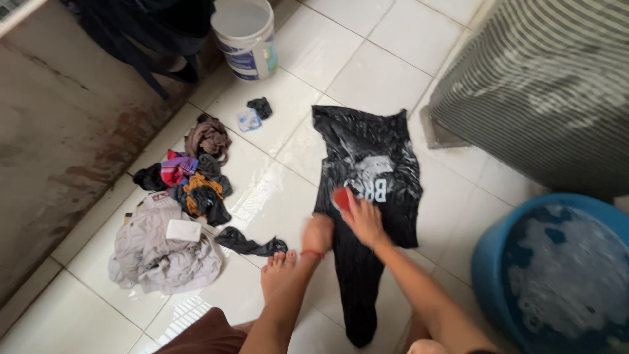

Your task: The person washes clothes by hand in a blue basin filled with soapy water. They scrub a black t-shirt and a pair of light-colored shorts on the tiled floor using a bar of soap, then rinse them in the basin.

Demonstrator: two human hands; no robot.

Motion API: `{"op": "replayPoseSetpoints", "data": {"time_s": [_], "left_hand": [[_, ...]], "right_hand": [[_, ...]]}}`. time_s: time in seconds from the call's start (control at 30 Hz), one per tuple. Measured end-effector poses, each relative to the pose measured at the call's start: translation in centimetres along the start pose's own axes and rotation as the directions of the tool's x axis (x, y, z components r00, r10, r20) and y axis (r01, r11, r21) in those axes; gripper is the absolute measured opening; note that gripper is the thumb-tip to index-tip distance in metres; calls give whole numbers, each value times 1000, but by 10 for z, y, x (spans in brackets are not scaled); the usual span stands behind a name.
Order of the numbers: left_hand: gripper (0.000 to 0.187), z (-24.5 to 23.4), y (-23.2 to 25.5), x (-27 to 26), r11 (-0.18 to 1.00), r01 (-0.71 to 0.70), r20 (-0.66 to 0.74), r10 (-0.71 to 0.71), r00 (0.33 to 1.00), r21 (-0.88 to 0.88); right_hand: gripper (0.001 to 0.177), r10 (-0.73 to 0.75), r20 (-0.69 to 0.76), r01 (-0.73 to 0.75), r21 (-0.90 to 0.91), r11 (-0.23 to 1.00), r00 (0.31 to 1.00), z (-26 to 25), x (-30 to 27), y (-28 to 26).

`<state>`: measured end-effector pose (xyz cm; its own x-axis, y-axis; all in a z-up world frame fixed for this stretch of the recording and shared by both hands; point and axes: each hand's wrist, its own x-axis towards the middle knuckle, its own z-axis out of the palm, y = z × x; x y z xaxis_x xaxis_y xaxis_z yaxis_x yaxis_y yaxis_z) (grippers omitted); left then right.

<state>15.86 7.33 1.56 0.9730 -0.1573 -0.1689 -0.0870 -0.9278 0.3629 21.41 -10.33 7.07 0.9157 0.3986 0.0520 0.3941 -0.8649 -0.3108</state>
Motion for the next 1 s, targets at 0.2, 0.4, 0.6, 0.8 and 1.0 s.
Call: {"op": "replayPoseSetpoints", "data": {"time_s": [0.2,0.4,0.6,0.8,1.0], "left_hand": [[34,-10,-12,-3,744,395,-265,-595,759,-539],[20,2,16,-9,564,170,-279,-620,733,-808],[21,22,49,-55,808,-99,-321,-116,940,-581],[25,26,66,-69,823,-23,-219,-124,968,-567],[27,1,64,-85,929,-222,-361,106,927,-296]], "right_hand": [[87,200,222,-200,-21,980,954,-10,-40,9],[97,-46,290,25,76,997,956,-25,-79,11],[99,-210,436,172,127,977,875,-29,-142,5],[86,-302,512,55,442,895,804,-33,-148,63],[81,-117,107,-7,767,642,987,-44,-92,66]]}}
